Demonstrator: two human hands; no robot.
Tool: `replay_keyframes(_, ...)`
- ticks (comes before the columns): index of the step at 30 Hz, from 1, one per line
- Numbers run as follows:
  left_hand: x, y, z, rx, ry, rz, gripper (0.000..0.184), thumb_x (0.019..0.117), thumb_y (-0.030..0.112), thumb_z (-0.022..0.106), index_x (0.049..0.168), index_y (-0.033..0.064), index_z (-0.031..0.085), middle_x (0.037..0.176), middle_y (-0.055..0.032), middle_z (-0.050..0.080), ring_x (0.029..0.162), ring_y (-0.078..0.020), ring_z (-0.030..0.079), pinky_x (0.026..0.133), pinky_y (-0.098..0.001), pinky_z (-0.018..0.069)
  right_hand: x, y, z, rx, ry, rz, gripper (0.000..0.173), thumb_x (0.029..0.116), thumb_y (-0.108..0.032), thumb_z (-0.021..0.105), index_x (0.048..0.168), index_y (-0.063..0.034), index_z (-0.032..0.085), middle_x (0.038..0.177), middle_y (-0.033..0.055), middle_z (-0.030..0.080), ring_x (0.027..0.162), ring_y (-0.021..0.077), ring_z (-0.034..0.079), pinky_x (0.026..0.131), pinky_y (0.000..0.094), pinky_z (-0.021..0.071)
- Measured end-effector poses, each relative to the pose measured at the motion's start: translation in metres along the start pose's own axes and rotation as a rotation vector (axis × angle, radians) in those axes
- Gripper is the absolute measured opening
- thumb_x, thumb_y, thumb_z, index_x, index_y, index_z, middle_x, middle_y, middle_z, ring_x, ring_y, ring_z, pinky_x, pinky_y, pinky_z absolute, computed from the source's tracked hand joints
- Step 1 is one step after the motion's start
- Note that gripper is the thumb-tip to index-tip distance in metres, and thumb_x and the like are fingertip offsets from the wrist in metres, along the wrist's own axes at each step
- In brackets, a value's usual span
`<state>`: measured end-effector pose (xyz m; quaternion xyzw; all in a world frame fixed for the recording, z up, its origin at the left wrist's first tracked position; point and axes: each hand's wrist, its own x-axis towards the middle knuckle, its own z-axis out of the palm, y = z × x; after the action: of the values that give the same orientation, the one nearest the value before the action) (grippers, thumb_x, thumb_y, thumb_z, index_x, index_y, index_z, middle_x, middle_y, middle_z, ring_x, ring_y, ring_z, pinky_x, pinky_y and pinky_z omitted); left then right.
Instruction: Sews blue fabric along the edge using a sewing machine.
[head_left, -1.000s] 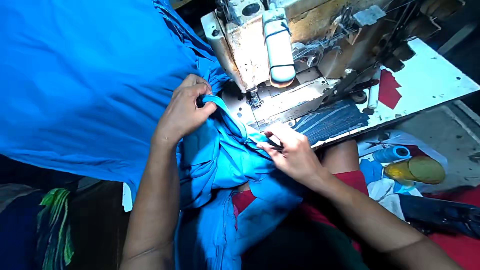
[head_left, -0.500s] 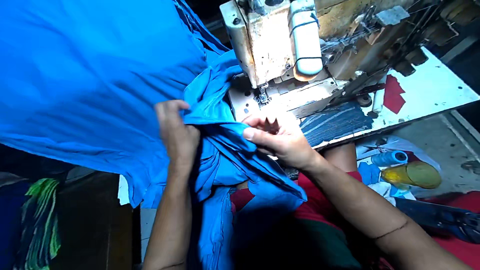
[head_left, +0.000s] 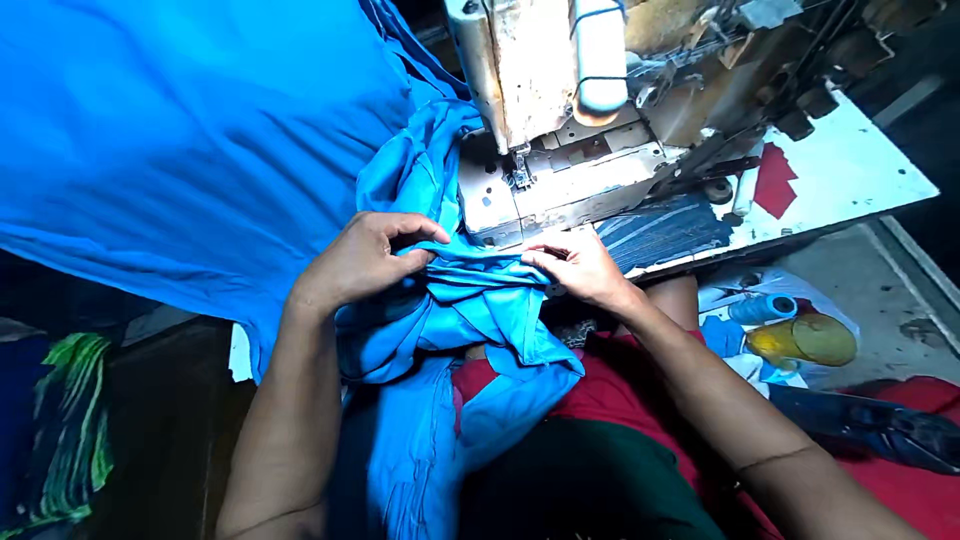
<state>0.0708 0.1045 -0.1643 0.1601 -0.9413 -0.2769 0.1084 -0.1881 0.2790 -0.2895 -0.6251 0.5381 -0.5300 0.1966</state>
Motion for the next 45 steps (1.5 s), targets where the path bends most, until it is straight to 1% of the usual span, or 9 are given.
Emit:
replay_keyframes(4, 0.004, 0.007, 0.004, -0.081, 0.112, 0.013, 0.011, 0.0901, 0.02, 0.077, 0.1, 0.0159, 0.078, 0.098, 0.0053, 0.074, 0.086, -0.0066, 0.069, 0.077, -0.0271, 0.0605, -0.004, 0.003, -0.004, -0.028, 0.027, 0.042, 0.012, 0.1005, -0.017, 0.066, 0.101, -0.0121, 0.076, 0.085, -0.0016, 0.072, 0.072, 0.0064, 0.066, 0.066, 0.0287, 0.0572)
replay_keyframes(9, 0.022, 0.014, 0.031, -0.183, 0.29, 0.047, 0.009, 0.0945, 0.01, 0.066, 0.102, 0.0074, 0.07, 0.117, -0.0042, 0.071, 0.112, -0.0165, 0.067, 0.096, -0.0367, 0.058, -0.006, -0.003, -0.004, -0.095, 0.038, 0.021, 0.008, 0.0982, -0.018, 0.067, 0.098, -0.0107, 0.071, 0.086, 0.0004, 0.066, 0.073, 0.0098, 0.062, 0.066, 0.0312, 0.0551)
replay_keyframes(11, 0.029, 0.021, 0.048, -0.24, 0.367, 0.003, 0.006, 0.0969, 0.007, 0.06, 0.101, 0.007, 0.064, 0.102, -0.0039, 0.073, 0.094, -0.0141, 0.07, 0.083, -0.0334, 0.0597, -0.006, -0.007, -0.003, -0.074, 0.027, 0.024, 0.011, 0.0983, -0.017, 0.067, 0.107, -0.0114, 0.072, 0.085, -0.0006, 0.069, 0.071, 0.0087, 0.064, 0.065, 0.0313, 0.0575)
replay_keyframes(14, 0.038, 0.036, 0.069, -0.179, 0.493, -0.066, 0.003, 0.0999, 0.008, 0.057, 0.098, 0.0098, 0.055, 0.069, -0.0011, 0.053, 0.056, -0.0098, 0.05, 0.051, -0.0236, 0.0417, -0.006, -0.007, -0.002, -0.035, 0.064, 0.031, 0.01, 0.0989, -0.017, 0.067, 0.095, -0.0098, 0.073, 0.077, -0.0008, 0.068, 0.065, 0.008, 0.063, 0.061, 0.0296, 0.0553)
replay_keyframes(22, 0.103, -0.009, 0.075, 0.218, 0.475, 0.022, 0.017, 0.0998, 0.022, 0.062, 0.108, 0.0124, 0.073, 0.107, -0.004, 0.073, 0.102, -0.0135, 0.069, 0.092, -0.0385, 0.056, -0.019, 0.001, -0.01, 0.246, 0.119, 0.243, 0.005, 0.0872, -0.004, 0.071, 0.09, -0.0051, 0.067, 0.066, 0.0024, 0.058, 0.055, 0.011, 0.054, 0.05, 0.0267, 0.0467)
replay_keyframes(30, 0.145, -0.015, 0.078, 0.249, 0.511, -0.216, 0.031, 0.0902, 0.037, 0.071, 0.104, 0.0091, 0.075, 0.107, -0.0118, 0.073, 0.108, -0.026, 0.068, 0.091, -0.0541, 0.0525, -0.015, 0.004, -0.013, 0.425, 0.232, 0.236, 0.033, 0.0862, 0.002, 0.066, 0.119, -0.006, 0.068, 0.072, 0.0013, 0.058, 0.058, 0.0073, 0.05, 0.052, 0.0223, 0.0431)
replay_keyframes(35, 0.168, -0.029, 0.078, 0.183, 0.545, -0.235, 0.061, 0.0843, 0.039, 0.073, 0.126, -0.004, 0.063, 0.122, -0.0213, 0.068, 0.121, -0.0293, 0.063, 0.105, -0.0486, 0.0468, -0.001, 0.001, -0.012, 0.391, 0.291, 0.218, 0.028, 0.0874, 0.004, 0.065, 0.114, -0.0024, 0.072, 0.07, 0.0036, 0.061, 0.056, 0.0088, 0.053, 0.051, 0.0238, 0.0467)
replay_keyframes(40, 0.155, -0.014, 0.072, 0.105, 0.531, -0.116, 0.036, 0.0884, 0.029, 0.076, 0.112, 0.0026, 0.07, 0.11, -0.0124, 0.072, 0.109, -0.0182, 0.067, 0.099, -0.0414, 0.0508, -0.012, -0.01, -0.011, 0.374, 0.318, 0.244, 0.021, 0.0884, 0.001, 0.066, 0.108, -0.0023, 0.073, 0.068, 0.002, 0.059, 0.057, 0.0082, 0.052, 0.052, 0.0239, 0.0455)
replay_keyframes(45, 0.157, -0.022, 0.077, 0.117, 0.516, -0.168, 0.034, 0.0892, 0.033, 0.073, 0.106, 0.0038, 0.071, 0.107, -0.015, 0.072, 0.109, -0.0255, 0.067, 0.097, -0.0516, 0.0507, -0.013, -0.013, -0.011, 0.377, 0.328, 0.257, 0.022, 0.0882, 0.003, 0.065, 0.108, -0.0015, 0.073, 0.073, 0.004, 0.062, 0.06, 0.0097, 0.055, 0.054, 0.0253, 0.0483)
